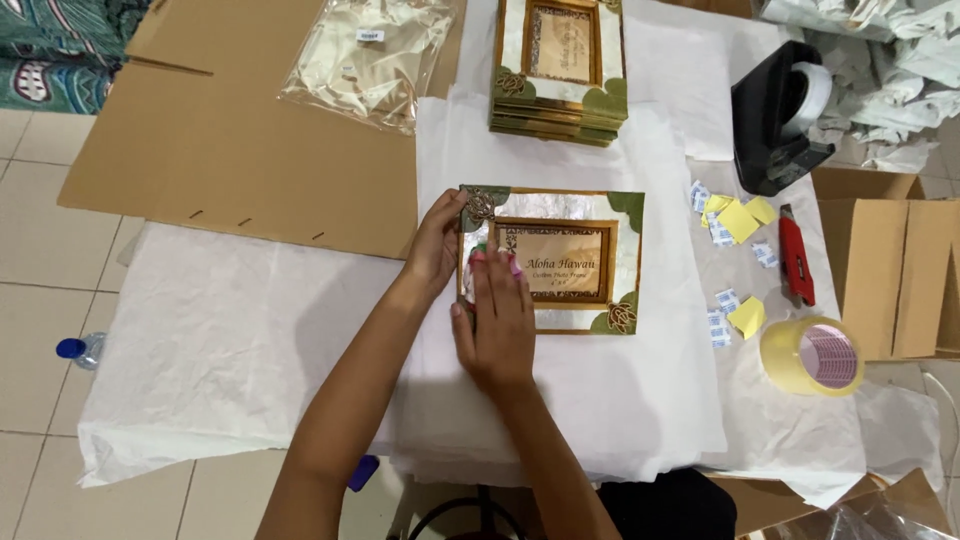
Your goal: Cleaning and wiping the decorative borders of a picture frame using a small cloth
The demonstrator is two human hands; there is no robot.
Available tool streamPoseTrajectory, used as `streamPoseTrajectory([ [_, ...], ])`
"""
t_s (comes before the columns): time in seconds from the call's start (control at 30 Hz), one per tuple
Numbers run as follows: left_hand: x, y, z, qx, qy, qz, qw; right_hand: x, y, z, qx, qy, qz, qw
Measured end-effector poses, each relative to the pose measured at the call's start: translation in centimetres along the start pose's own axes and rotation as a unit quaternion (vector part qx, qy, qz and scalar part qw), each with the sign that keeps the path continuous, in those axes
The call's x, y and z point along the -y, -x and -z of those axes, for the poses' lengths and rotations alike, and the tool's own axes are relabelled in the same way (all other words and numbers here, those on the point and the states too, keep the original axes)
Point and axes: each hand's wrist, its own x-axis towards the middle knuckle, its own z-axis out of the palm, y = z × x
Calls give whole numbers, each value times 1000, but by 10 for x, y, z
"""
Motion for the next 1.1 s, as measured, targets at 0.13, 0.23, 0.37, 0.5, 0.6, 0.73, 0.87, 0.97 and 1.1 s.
streamPoseTrajectory([
  [0.13, 0, 1, 0, -2, -2, -3, 1000, 3, 3, -2, 9, 39, 29, 999],
  [0.23, -2, 7, -5, -6, -34, -10, 999, 3, 6, -1, 24, 16, 43, 999],
  [0.37, -2, 4, -2, -8, -12, -8, 1000, 1, -5, -3, 14, 15, 1, 1000],
  [0.5, 9, -11, 8, -17, 13, -16, 1000, 5, -15, -4, -4, 52, -30, 998],
  [0.6, -5, 7, -8, -18, 8, -21, 1000, -1, 0, -17, 2, 85, -22, 996],
  [0.73, -8, 10, -11, -18, 9, -28, 999, -2, 3, -16, 24, 84, -30, 996],
  [0.87, -4, 8, -5, -17, -5, -27, 999, -3, -6, -10, -32, 20, -6, 999],
  [0.97, -7, 10, -8, -17, 5, -21, 1000, 2, -33, 1, -100, -27, -15, 994],
  [1.1, -7, 10, -9, -13, 20, -8, 1000, -14, -39, -28, -150, -38, -40, 987],
])
